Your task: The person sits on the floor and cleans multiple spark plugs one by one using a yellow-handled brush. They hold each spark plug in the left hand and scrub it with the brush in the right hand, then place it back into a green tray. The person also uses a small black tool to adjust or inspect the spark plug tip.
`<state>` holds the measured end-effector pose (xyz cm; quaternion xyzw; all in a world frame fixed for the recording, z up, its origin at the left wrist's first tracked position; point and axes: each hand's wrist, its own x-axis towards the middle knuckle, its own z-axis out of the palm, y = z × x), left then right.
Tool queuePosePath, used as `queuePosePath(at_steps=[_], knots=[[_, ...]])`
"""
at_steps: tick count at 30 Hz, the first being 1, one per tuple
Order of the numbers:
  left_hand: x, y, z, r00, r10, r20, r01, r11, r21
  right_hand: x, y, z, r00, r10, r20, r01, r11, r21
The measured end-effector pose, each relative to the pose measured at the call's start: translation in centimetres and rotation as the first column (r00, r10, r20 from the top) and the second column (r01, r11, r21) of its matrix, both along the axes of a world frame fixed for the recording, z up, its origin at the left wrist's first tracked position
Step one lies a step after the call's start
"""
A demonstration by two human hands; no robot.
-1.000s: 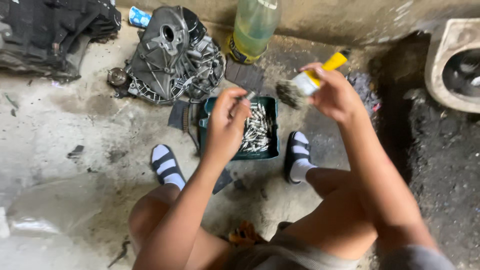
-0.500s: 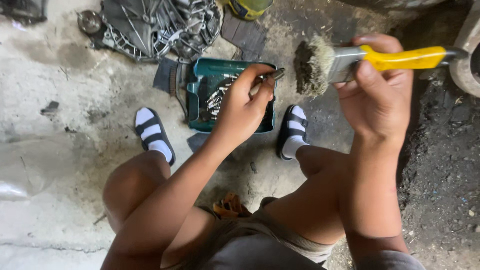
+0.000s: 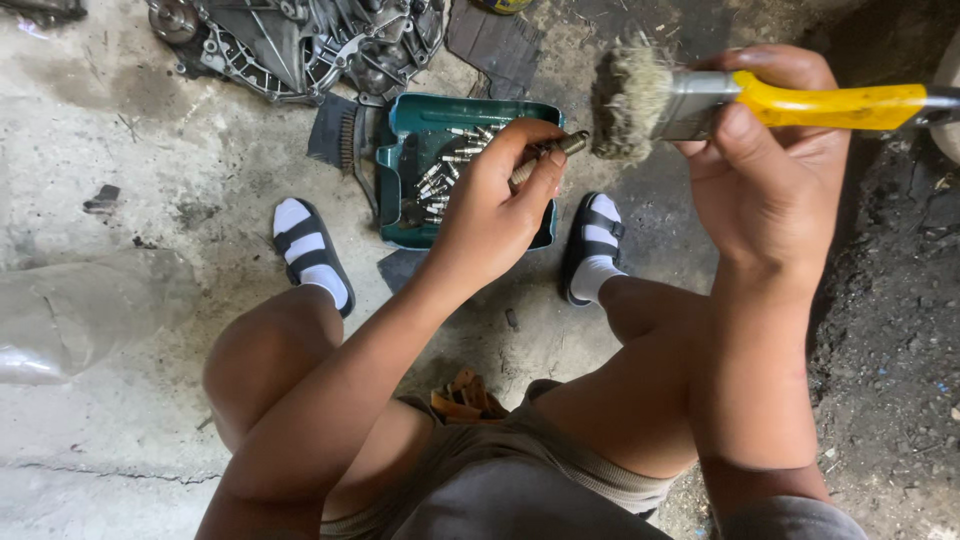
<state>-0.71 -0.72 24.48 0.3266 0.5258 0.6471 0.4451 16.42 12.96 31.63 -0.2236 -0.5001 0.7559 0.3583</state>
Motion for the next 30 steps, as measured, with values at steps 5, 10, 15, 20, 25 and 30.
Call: queuePosePath(at_steps=[5,10,15,20,25,30], knots=[[-0.1,-0.6,0.7,0.991,0.072,-0.111,-0.049,0.979,0.197,-1.2,-0.4,-0.1,0.949,-0.128,0.289,-0.022,0.886,0.463],[-0.9,-0.8,0.8,0.99,0.102,-0.098,-0.098,0.994,0.046,-2.0,-0.5,0.1,0.901,-0.251,0.353,-0.013,0.799,0.601],[-0.6,-1.0,0.2,0.984,0.169,-0.052,-0.158,0.973,0.171,-2.9,-2.8,-0.7,0.948,-0.13,0.29,-0.066,0.812,0.58],[-1.5,-1.2,-0.7,0.965,0.261,-0.038,-0.258,0.963,0.077,-4.2,-3.4,-1.6,0.931,-0.207,0.299,-0.04,0.759,0.65],[-2.0,-1.6,-0.9,0.969,0.248,0.013,-0.247,0.958,0.145,-4.2,-3.6,-1.8,0.958,-0.157,0.24,-0.096,0.613,0.785],[-2.9,-2.1,-0.6,0.954,0.125,0.271,-0.154,0.984,0.088,-4.0,-3.7,-1.7,0.94,-0.23,0.252,0.002,0.741,0.671]])
